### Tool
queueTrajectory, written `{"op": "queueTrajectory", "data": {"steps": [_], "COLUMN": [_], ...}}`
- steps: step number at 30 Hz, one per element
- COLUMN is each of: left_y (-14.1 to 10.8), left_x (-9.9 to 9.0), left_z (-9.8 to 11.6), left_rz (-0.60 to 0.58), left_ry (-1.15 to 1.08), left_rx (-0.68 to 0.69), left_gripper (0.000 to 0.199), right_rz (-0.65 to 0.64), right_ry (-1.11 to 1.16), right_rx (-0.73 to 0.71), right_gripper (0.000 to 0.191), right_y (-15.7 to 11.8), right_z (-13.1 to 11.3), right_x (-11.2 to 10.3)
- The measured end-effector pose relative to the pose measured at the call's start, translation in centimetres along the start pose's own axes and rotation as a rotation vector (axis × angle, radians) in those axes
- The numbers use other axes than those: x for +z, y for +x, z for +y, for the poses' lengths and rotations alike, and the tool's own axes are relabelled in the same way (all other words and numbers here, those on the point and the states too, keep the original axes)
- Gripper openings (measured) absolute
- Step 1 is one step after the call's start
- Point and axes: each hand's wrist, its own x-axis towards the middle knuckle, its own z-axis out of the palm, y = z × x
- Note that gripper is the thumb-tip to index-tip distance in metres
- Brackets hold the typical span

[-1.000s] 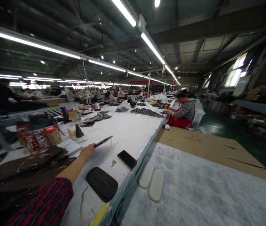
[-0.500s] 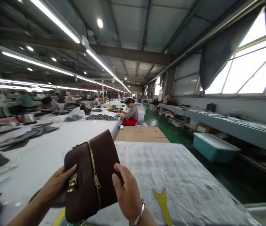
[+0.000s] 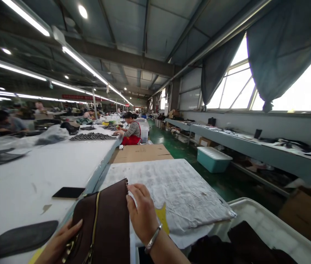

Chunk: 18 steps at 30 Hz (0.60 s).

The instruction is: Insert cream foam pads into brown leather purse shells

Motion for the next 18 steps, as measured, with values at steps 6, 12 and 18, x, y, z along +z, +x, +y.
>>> {"op": "queueTrajectory", "data": {"steps": [6,12,18], "left_y": [0.1,-0.8,-1.9], "left_x": [0.4,3.7,7.7], "left_z": [0.6,2.2,1.2], "left_rz": [0.033,0.059,-0.24], "left_ry": [0.557,0.689,0.517], "left_rx": [0.246,0.324,0.216], "left_gripper": [0.048,0.045,0.04], "right_rz": [-0.39,-0.529,-0.418], "right_ry": [0.197,0.187,0.509], "right_rx": [0.328,0.398,0.547], "right_gripper": [0.02,0.028,0.018], "right_y": [-0.6,-2.8,-5.1], "right_z": [0.7,4.0,4.9], "right_x": [-3.5,-6.7,-7.7]}}
